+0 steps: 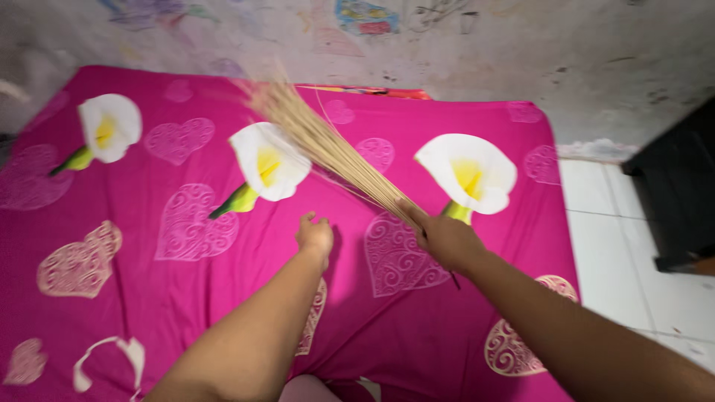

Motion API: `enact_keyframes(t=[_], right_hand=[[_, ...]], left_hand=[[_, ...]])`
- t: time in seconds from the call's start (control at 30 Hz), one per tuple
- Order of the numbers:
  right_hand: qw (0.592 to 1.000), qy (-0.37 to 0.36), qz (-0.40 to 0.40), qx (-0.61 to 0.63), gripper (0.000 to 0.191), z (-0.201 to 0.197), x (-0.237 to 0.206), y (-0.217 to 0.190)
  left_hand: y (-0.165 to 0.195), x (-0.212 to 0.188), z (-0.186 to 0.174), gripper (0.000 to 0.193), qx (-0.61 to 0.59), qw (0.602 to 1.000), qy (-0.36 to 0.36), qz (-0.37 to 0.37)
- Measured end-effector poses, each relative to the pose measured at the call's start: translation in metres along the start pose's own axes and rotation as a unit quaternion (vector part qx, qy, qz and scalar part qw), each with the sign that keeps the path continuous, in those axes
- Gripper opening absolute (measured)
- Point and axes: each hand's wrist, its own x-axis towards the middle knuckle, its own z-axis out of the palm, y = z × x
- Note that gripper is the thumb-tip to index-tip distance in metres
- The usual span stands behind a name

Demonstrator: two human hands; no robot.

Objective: The person sits on a bed and sweeps the pink floral bed sheet with a stick broom, moving the broom back and forth across the surface. They then reposition a matching floral pillow on the bed and resume sweeping the sheet.

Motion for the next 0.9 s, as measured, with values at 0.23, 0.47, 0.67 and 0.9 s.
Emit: enact_keyframes(t=[0.23, 0.47, 0.67, 0.9], right_hand=[[0.999, -0.015, 0.026, -0.026, 0.07, 0.027, 0.067, 0.094], [0.922, 0.017, 0.367, 0.12, 0.061, 0.021, -0.044, 0.285], [0.87, 0.1, 0.446, 0.185, 0.075, 0.017, -0.096, 0.299], [0.924, 0.109, 0.316, 0.187, 0.078, 0.039, -0.123, 0.19]], left_hand=[[-0.015, 0.02, -0.037, 0.049, 0.052, 0.998, 0.043, 0.013], [0.013, -0.009, 0.019, 0.047, 0.049, 0.998, -0.002, 0.032], [0.026, -0.043, 0.079, 0.047, 0.036, 0.994, -0.071, 0.079], [0.029, -0.065, 0.121, 0.049, 0.071, 0.987, -0.094, 0.11]])
